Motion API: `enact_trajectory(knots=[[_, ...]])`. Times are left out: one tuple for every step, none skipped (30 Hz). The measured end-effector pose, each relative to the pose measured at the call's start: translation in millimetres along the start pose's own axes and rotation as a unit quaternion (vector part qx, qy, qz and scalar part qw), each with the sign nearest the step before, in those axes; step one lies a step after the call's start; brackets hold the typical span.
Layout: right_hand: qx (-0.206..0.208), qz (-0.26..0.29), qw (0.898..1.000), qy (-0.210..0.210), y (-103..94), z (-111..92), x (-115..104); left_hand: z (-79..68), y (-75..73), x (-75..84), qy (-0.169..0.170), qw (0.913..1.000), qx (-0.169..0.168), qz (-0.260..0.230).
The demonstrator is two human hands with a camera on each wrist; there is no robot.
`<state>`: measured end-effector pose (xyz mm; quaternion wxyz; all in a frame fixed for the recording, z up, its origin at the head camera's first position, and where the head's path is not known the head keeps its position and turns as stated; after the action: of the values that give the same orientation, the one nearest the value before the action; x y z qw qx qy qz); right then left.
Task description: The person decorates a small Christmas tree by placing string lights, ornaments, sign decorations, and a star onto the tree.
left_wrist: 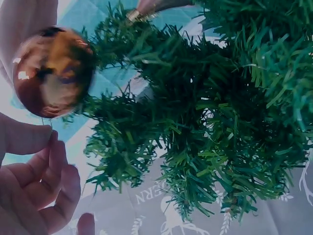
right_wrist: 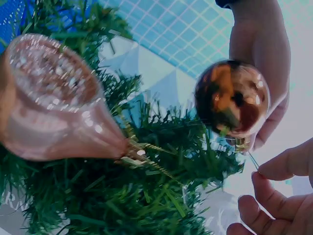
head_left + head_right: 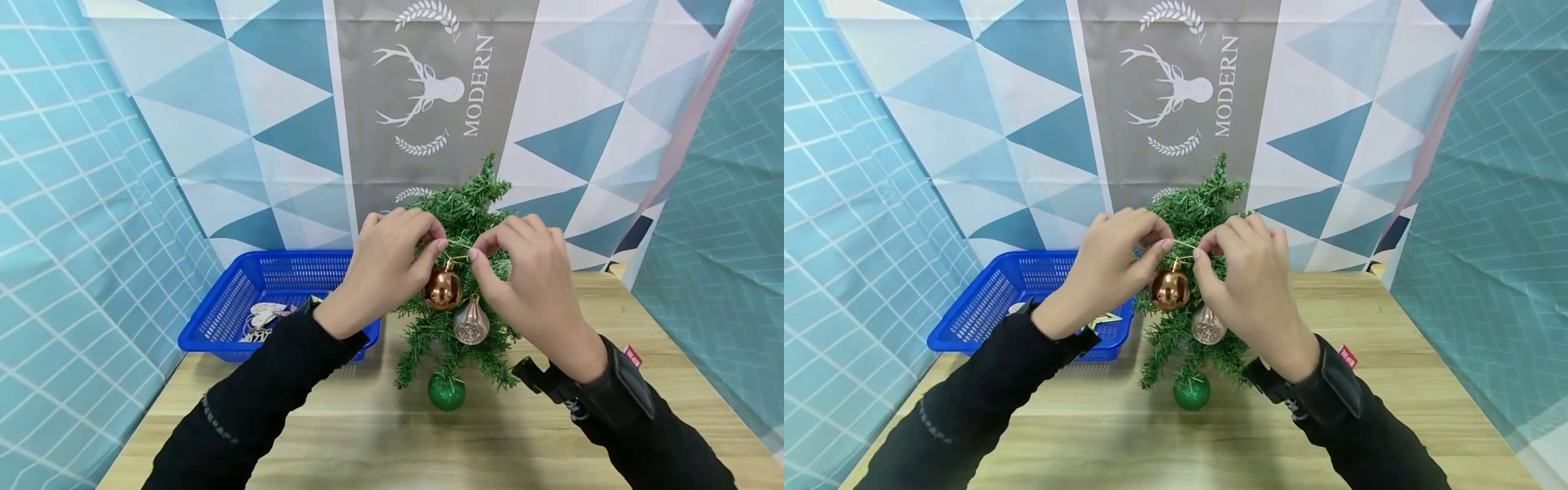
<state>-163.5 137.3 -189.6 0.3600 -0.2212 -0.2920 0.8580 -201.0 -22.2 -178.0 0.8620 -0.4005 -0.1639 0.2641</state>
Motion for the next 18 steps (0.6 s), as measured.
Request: enact_trajectory(knots=[[0.0,-0.001,1.0,0.011,0.9,0.6,2.3,3.0,1.5,-0.8,-0.006,0.9999,-0.005,0.01],[0.0,-0.003,1.0,0.02,2.0,0.9,4.5,5.6,3.0,-1.7,-0.011,0.9997,-0.008,0.019],[-0.002,-0.004,1.0,0.028,3.2,1.3,6.6,8.0,4.4,-2.7,-0.015,0.9995,-0.012,0.025],[-0.004,-0.006,0.999,0.035,4.6,1.7,8.6,10.3,5.8,-3.8,-0.019,0.9992,-0.016,0.032],[-0.007,-0.007,0.999,0.042,5.9,2.1,10.3,12.2,6.9,-5.0,-0.024,0.9987,-0.021,0.04],[-0.01,-0.008,0.999,0.047,7.3,2.3,12.1,13.9,7.9,-6.3,-0.028,0.9981,-0.029,0.045],[-0.014,-0.01,0.998,0.052,8.6,2.6,13.7,15.7,8.7,-7.8,-0.033,0.9976,-0.038,0.048],[-0.017,-0.012,0.998,0.057,9.8,2.7,15.2,17.2,9.4,-9.2,-0.038,0.9968,-0.049,0.049],[-0.021,-0.013,0.998,0.061,11.0,2.7,16.6,18.5,10.0,-10.5,-0.043,0.996,-0.061,0.049],[-0.025,-0.014,0.997,0.065,12.0,2.6,17.8,19.6,10.7,-11.8,-0.048,0.995,-0.073,0.049],[-0.03,-0.016,0.997,0.069,12.9,2.4,18.9,20.3,11.2,-12.9,-0.052,0.9939,-0.085,0.048],[-0.035,-0.018,0.997,0.071,14.0,2.1,20.1,20.7,11.9,-13.9,-0.055,0.9927,-0.097,0.046],[-0.042,-0.019,0.996,0.074,15.0,1.8,21.0,20.9,12.5,-14.7,-0.058,0.9916,-0.107,0.044],[-0.049,-0.02,0.996,0.077,16.1,1.5,21.9,20.8,13.2,-15.4,-0.06,0.9905,-0.116,0.044],[-0.056,-0.02,0.995,0.08,17.0,1.2,22.6,20.5,14.1,-16.1,-0.061,0.9896,-0.123,0.044],[-0.065,-0.02,0.994,0.082,18.0,0.9,23.2,20.1,14.9,-16.7,-0.062,0.989,-0.128,0.043],[-0.073,-0.019,0.994,0.083,19.1,0.5,23.5,19.5,16.0,-17.3,-0.062,0.9885,-0.131,0.042],[-0.08,-0.018,0.993,0.084,20.1,0.0,23.7,18.7,17.1,-17.8,-0.061,0.9884,-0.133,0.04]])
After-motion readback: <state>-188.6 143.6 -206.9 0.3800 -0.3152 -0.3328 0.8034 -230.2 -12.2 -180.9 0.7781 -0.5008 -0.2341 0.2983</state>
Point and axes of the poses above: each hand's wrist, its own z-axis towards the middle knuckle, its own y-axis out of the palm, x = y × z, the point moved 4 cm from there along z, towards the middle knuckle, and after that the axes turned 12 degrees about -x, right-handed, at the moved point
